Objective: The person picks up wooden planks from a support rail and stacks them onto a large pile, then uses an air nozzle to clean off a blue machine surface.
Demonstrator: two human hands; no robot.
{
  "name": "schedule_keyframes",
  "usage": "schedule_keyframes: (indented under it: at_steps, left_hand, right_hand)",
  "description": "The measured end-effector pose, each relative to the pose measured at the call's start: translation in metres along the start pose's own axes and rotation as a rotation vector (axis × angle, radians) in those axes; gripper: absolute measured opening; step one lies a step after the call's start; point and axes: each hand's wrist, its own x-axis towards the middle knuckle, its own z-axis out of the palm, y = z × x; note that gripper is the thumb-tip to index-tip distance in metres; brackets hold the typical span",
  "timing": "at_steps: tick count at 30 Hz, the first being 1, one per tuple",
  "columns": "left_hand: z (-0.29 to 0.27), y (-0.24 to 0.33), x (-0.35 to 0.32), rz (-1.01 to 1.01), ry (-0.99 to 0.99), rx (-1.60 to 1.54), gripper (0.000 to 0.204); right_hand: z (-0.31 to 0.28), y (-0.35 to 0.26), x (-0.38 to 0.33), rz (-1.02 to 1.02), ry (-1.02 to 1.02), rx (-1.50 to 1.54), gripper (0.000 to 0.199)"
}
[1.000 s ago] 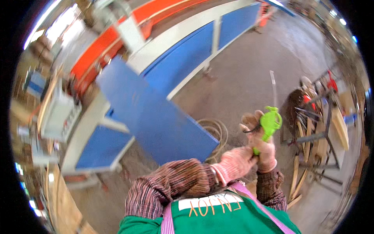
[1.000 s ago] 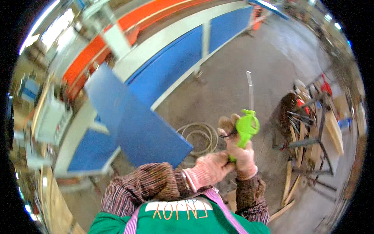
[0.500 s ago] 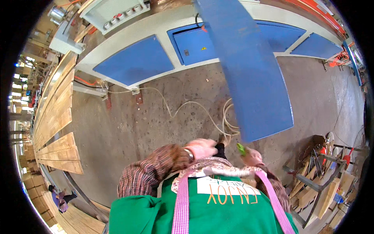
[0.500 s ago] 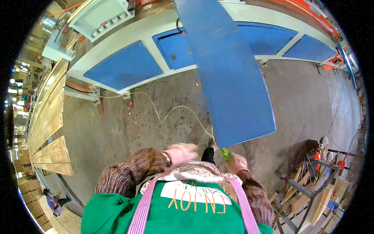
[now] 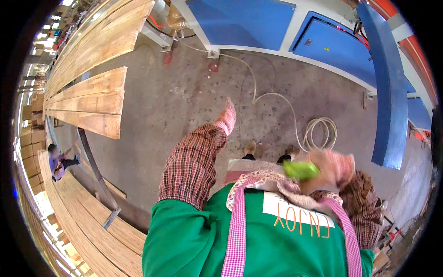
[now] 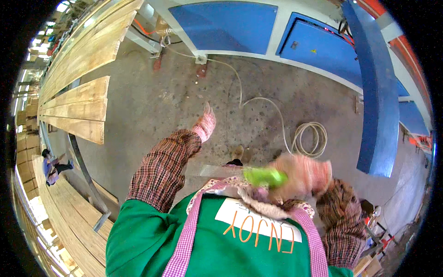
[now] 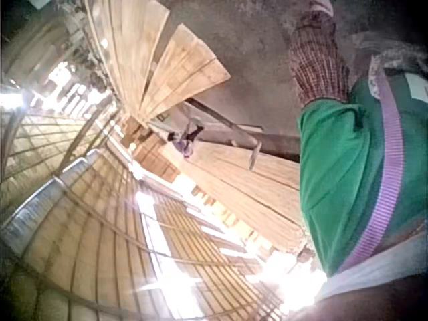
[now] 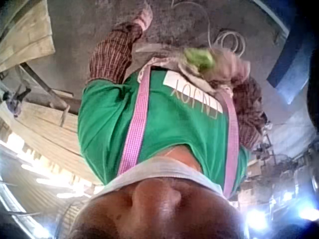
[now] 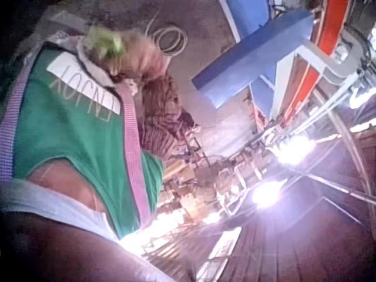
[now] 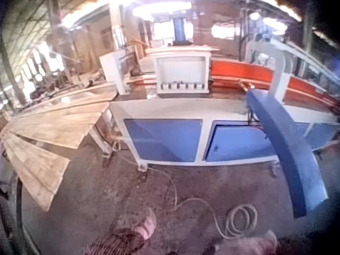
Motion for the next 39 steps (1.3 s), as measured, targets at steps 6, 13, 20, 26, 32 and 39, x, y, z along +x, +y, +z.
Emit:
schedule_keyframes:
  at_steps: [6, 13, 20, 26, 32, 39]
  left_hand:
    - [-0.023, -0.031, -0.005, -0.238, -0.043, -0.996, 0.070]
    - [-0.002, -0.008, -0.020, -0.398, 0.117, -2.891, 0.076]
    - [0.123, 0.122, -0.069, -1.093, -0.397, -2.816, 0.074]
    - [0.175, 0.247, -0.133, -0.729, -0.789, -1.898, 0.069]
    - [0.096, 0.273, -0.148, -0.788, -0.918, -2.120, 0.067]
    - [0.067, 0.257, -0.119, -0.804, -0.609, -2.504, 0.059]
  right_hand:
    - [-0.002, 0.007, -0.003, -0.330, -0.348, 0.185, 0.039]
    - [0.040, 0.139, -0.041, 0.030, 0.023, -0.181, 0.040]
    - [0.092, 0.210, -0.001, 0.294, -0.295, -0.200, 0.041]
    - [0.194, 0.307, 0.208, 0.344, -0.303, -0.435, 0.030]
    - [0.182, 0.340, 0.255, 0.707, 0.013, -0.246, 0.027]
    - [0.125, 0.392, 0.124, 0.772, -0.493, -0.090, 0.023]
